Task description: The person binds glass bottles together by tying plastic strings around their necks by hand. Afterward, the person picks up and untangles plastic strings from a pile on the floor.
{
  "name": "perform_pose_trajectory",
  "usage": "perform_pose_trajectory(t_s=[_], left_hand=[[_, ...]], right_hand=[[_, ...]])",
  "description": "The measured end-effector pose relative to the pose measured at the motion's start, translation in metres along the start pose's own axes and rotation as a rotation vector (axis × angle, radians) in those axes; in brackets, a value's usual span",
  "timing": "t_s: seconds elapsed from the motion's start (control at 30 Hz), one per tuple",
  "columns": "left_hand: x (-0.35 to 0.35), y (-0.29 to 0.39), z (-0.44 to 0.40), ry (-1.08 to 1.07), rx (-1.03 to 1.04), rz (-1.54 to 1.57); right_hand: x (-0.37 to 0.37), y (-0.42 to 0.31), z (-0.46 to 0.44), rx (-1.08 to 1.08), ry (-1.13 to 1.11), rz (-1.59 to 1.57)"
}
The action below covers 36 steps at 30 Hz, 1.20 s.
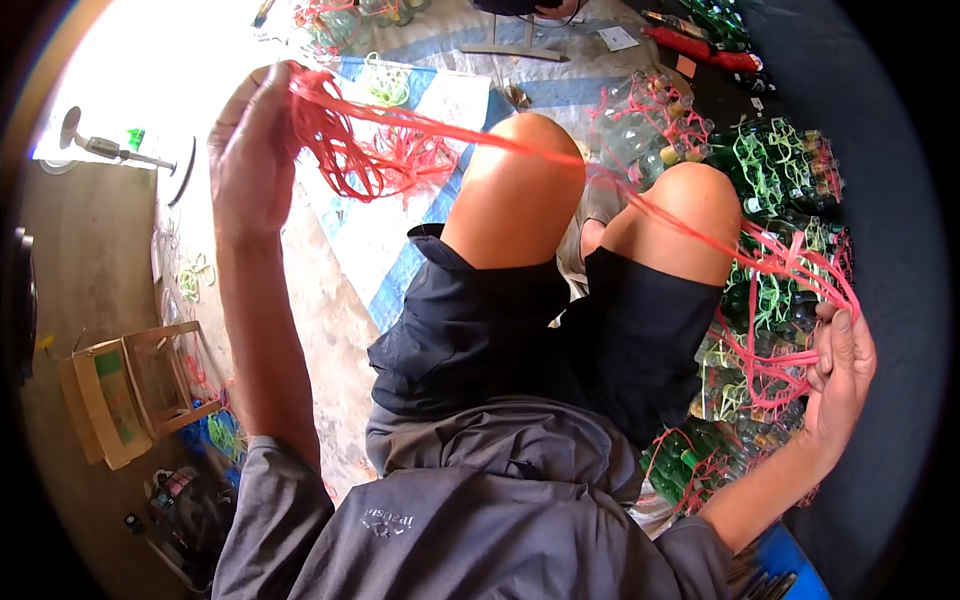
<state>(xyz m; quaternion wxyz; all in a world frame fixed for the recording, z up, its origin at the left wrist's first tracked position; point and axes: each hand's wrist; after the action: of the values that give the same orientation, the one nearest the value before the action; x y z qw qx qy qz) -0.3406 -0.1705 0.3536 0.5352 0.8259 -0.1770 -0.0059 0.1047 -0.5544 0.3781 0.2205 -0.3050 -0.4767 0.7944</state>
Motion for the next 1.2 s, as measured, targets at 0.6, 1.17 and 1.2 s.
perform_pose_trajectory(t_s=[0.6, 1.17, 1.2], left_hand=[[0.048, -0.002, 0.038, -0.112, -0.093, -0.090], [0.096, -0.003, 0.074, -0.298, -0.099, -0.012], [0.093, -0.001, 0.074, -0.293, -0.100, 0.012]], right_hand=[[0.116, -0.014, 0.045, -0.359, -0.173, 0.639], [0.277, -0.017, 0.035, -0.133, -0.592, -0.175], [0.271, -0.021, 0.035, -0.115, -0.582, -0.139]])
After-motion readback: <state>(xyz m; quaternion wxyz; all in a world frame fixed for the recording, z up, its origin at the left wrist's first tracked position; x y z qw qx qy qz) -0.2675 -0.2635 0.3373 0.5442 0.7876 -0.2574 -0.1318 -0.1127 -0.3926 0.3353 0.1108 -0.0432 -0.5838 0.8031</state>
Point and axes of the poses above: each hand's wrist, its own z-axis away from the middle knuckle, its own x-axis out of the palm, y = z × x, and after that the axes turned 14 degrees about x, right-handed
